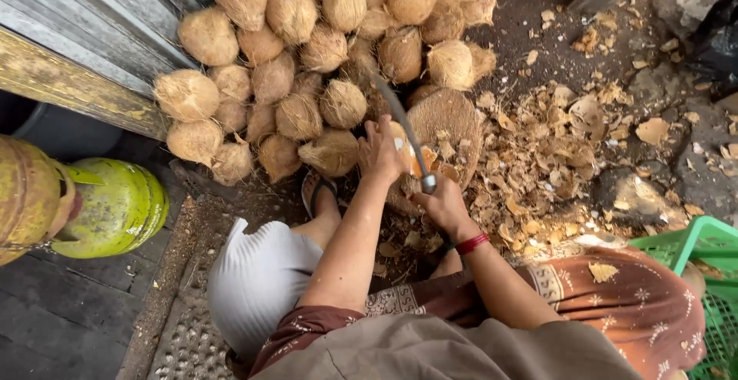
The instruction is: Using a machete to manually remove the outer husk from a coconut while sitting on the ground.
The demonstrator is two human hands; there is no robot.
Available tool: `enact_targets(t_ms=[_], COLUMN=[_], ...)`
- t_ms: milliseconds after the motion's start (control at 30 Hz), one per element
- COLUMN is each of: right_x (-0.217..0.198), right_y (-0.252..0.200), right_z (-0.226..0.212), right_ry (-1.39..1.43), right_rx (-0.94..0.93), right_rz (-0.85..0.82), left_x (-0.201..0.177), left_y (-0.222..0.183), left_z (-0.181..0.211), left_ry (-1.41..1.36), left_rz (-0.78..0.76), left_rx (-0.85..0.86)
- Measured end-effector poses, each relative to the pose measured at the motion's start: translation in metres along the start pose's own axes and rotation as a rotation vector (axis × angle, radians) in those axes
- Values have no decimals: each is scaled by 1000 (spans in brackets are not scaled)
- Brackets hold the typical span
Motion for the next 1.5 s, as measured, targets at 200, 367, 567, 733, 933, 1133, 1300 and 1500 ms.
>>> enact_targets(t_ms=[200,367,567,733,933,1133,1300,1500], right_x=[22,2,17,-3,4,-3,-25,15], right_y=[39,-7,-2,-16,-14,23,-16,-20], right_z=[47,-12,-2,-18,-26,43,10,41], right_ry=[-248,-12,201,218,204,423,-77,417], right_rx=[41,-52,-25,-30,-338,74,115,29], right_rz=[30,25,-69,-94,-6,-93,152,-114], left_x=[-10,-1,6,22,26,-1,-8,-6], left_y=[-7,-4,4,8,13,3,-6,12], left_z=[4,1,-4,-9,-8,-29,-62,-95], left_ry=[-13,-48,3,20,101,-190,-589,-509], left_rz=[24,0,23,27,7,116,110,39], left_rx=[14,27,55,56,29,137,139,-21])
Point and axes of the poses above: each hand's wrist, its own y-axis towards the middle knuckle, its own x-axis out of the palm, z = x × y, the point moved 5 cm from there along y, towards the middle knuckle, and after that the axes turned 1 degree about -z, right-handed, at the moved point
